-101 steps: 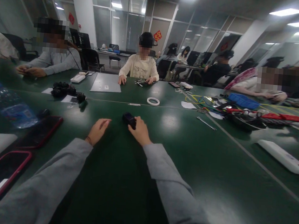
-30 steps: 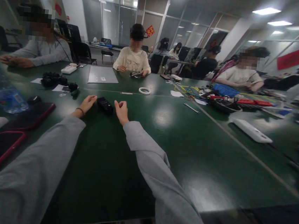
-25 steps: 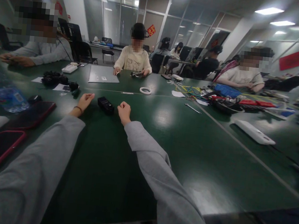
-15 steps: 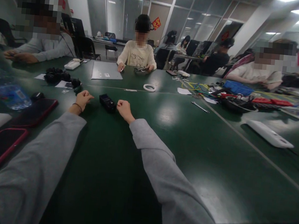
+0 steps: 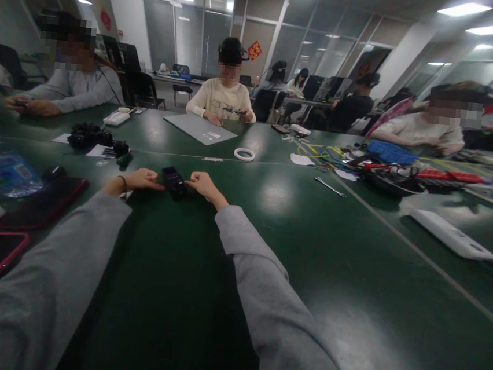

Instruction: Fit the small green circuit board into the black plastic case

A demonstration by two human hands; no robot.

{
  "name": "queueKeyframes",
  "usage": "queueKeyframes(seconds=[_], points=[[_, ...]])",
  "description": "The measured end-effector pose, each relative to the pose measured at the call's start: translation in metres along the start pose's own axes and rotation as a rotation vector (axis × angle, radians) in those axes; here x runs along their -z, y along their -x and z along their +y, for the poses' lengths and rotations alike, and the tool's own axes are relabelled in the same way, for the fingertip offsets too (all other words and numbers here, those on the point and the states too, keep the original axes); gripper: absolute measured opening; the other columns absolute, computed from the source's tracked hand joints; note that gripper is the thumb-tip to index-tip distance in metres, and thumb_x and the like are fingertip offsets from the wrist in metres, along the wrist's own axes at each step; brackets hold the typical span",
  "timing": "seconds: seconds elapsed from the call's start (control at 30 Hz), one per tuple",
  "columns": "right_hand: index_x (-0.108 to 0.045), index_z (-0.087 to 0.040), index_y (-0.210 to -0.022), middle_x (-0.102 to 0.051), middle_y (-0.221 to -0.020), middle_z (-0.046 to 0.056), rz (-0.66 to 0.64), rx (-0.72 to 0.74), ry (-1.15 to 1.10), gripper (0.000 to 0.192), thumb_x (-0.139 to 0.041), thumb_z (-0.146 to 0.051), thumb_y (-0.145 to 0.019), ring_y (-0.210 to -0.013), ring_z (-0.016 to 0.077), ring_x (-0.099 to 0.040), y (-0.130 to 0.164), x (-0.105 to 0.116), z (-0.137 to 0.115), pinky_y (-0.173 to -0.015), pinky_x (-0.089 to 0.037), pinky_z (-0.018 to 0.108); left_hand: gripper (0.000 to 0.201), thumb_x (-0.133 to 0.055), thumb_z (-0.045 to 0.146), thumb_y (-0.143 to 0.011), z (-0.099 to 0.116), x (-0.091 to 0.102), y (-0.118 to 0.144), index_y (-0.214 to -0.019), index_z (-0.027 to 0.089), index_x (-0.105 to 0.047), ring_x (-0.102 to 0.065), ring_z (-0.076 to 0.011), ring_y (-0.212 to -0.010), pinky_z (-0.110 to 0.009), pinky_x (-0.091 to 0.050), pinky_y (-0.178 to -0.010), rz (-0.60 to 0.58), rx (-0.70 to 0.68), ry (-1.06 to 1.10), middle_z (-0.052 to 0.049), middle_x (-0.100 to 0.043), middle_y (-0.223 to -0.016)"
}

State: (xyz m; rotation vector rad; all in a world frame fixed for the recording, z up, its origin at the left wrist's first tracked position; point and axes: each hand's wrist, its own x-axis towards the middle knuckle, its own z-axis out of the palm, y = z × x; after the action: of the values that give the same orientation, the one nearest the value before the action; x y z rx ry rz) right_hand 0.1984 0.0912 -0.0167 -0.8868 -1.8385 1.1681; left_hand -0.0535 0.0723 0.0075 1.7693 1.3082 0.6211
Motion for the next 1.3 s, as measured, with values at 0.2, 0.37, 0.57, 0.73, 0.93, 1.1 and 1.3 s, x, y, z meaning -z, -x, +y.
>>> queueKeyframes(seconds=[0.2,0.37,0.57,0.73,0.93,1.1,1.3], points=[[-0.026,-0.021,-0.062,-0.029,-0.053,-0.011,-0.192,-0.138,-0.206,0.054,-0.077,-0.039,-0.06,-0.045,0.0033,-0.027,0.001,0.015,-0.009,-0.043,-0.018,0.017,0.05,-0.077,0.042,-0.047,0.007,0.001,-0.014,-0.045,0.021,-0.032,-0.026,-0.0084,-0.046,-0.028,-0.017,-0.05,-0.181,0.109,-0.254,0.006,-0.03,-0.045],[-0.026,-0.021,-0.064,-0.025,-0.052,-0.012,-0.218,-0.173,-0.302,0.057,-0.08,-0.038,-0.062,-0.04,0.002,-0.023,0.0,0.019,-0.013,-0.039,-0.014,0.017,0.04,-0.078,0.042,-0.048,0.008,0.0,-0.02,-0.042,0.02,-0.046,-0.035,-0.0097,-0.046,-0.026,-0.022,-0.049,-0.162,0.087,-0.271,0.004,-0.04,-0.044],[-0.029,-0.021,-0.065,-0.024,-0.05,-0.012,-0.219,-0.199,-0.279,0.054,-0.075,-0.049,-0.068,-0.038,0.0021,-0.022,0.004,0.017,-0.024,-0.037,-0.011,0.017,0.032,-0.082,0.035,-0.047,0.014,0.001,-0.008,-0.072,0.017,-0.072,-0.04,-0.0101,-0.043,-0.024,-0.021,-0.042,-0.055,0.167,-0.022,0.002,-0.048,-0.047],[-0.042,-0.019,-0.073,-0.034,-0.049,-0.011,-0.263,-0.22,-0.174,0.048,-0.064,-0.061,-0.075,-0.037,0.0025,-0.026,0.005,0.013,-0.03,-0.036,-0.013,0.016,0.052,-0.081,0.041,-0.055,0.018,0.004,0.008,-0.098,0.015,-0.069,-0.027,-0.0063,-0.039,-0.024,-0.011,-0.04,-0.108,0.25,0.234,0.006,-0.037,-0.045],[-0.048,-0.017,-0.078,-0.047,-0.054,-0.006,-0.295,-0.212,-0.047,0.047,-0.068,-0.06,-0.072,-0.043,0.0056,-0.043,0.004,0.01,-0.029,-0.038,-0.028,0.016,0.048,-0.074,0.056,-0.06,0.027,-0.006,0.007,-0.083,0.014,-0.063,-0.018,-0.004,-0.039,-0.022,-0.005,-0.041,-0.169,0.273,0.378,0.01,-0.023,-0.047],[-0.044,-0.018,-0.076,-0.052,-0.057,-0.005,-0.282,-0.193,-0.022,0.048,-0.068,-0.059,-0.071,-0.046,0.007,-0.048,0.005,0.009,-0.03,-0.04,-0.035,0.017,0.048,-0.073,0.06,-0.058,0.031,-0.023,-0.006,-0.07,0.017,-0.055,-0.018,-0.0039,-0.037,-0.022,-0.005,-0.04,-0.114,0.287,0.309,0.009,-0.025,-0.046],[-0.043,-0.018,-0.073,-0.052,-0.062,-0.004,-0.29,-0.163,-0.014,0.046,-0.069,-0.056,-0.072,-0.053,0.0078,-0.052,0.005,0.008,-0.029,-0.042,-0.038,0.016,0.049,-0.072,0.061,-0.06,0.03,-0.028,-0.008,-0.07,0.017,-0.053,-0.017,-0.0034,-0.037,-0.022,-0.004,-0.04,-0.146,0.268,0.306,0.009,-0.024,-0.048]])
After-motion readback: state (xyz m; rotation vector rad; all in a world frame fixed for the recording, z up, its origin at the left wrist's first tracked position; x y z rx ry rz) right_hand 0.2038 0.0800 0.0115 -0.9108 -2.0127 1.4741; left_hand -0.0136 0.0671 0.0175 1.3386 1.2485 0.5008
